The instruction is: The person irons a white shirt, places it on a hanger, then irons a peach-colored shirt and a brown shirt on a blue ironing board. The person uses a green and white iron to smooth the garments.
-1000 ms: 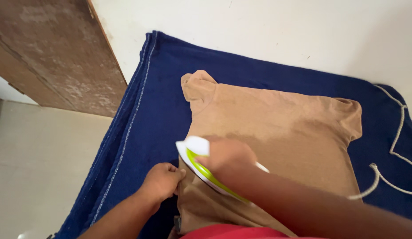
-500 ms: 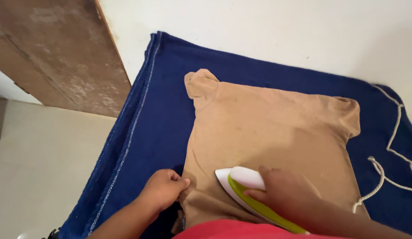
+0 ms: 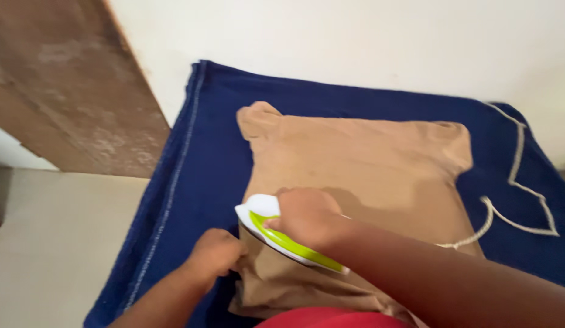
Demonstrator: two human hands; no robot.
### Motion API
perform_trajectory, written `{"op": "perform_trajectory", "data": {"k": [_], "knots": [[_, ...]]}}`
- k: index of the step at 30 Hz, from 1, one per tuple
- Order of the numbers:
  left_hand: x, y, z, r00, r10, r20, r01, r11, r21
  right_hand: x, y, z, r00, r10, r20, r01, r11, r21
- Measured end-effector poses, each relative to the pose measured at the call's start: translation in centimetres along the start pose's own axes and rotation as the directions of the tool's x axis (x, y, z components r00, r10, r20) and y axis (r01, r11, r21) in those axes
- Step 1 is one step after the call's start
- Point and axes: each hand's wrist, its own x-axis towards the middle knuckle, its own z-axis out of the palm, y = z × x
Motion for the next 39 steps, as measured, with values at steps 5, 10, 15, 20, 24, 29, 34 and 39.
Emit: {"op": "perform_trajectory", "data": {"k": [5, 10, 15, 20, 24, 29, 34, 39], "knots": [[-0.7, 3.3, 1.8, 0.962, 0.157, -0.225, -0.098, 0.963, 0.252, -6.6, 9.3, 1.2, 0.981, 0.193, -0.023, -0.193, 0.981, 0.013], [-1.4, 7.5, 4.9, 0.947, -0.114, -0.3, 0.084, 0.99, -0.113, -13.4, 19.4, 1.7, 0.801, 0.598, 0.025, -0.595, 0.8, -0.076], [-1.1, 7.2, 5.2, 0.918, -0.052, -0.394, 0.176, 0.942, 0.286, -13.1, 26.6, -0.9, 0.716, 0.691, -0.102, -0.693, 0.721, 0.019], [0.4, 6.9, 6.8, 0.899, -0.026, -0.437, 0.211, 0.9, 0.382, -8.4, 32.7, -3.2, 0.64, 0.745, -0.188, -0.733, 0.666, 0.142], [1.0, 6.7, 6.8, 0.888, -0.048, -0.458, 0.245, 0.891, 0.382, -9.5, 33.3, -2.3, 0.706, 0.688, -0.168, -0.689, 0.722, 0.064], [1.7, 6.6, 7.5, 0.867, -0.063, -0.495, 0.27, 0.894, 0.358, -16.3, 30.3, 1.8, 0.591, 0.803, 0.071, -0.802, 0.577, 0.155], [2.0, 6.0, 7.6, 0.86, -0.02, -0.51, 0.253, 0.885, 0.391, -15.4, 29.2, 0.3, 0.65, 0.747, -0.141, -0.755, 0.655, -0.013], [1.9, 6.7, 7.8, 0.85, -0.051, -0.524, 0.281, 0.886, 0.369, -10.9, 30.4, -3.7, 0.651, 0.755, -0.078, -0.722, 0.647, 0.243]]}}
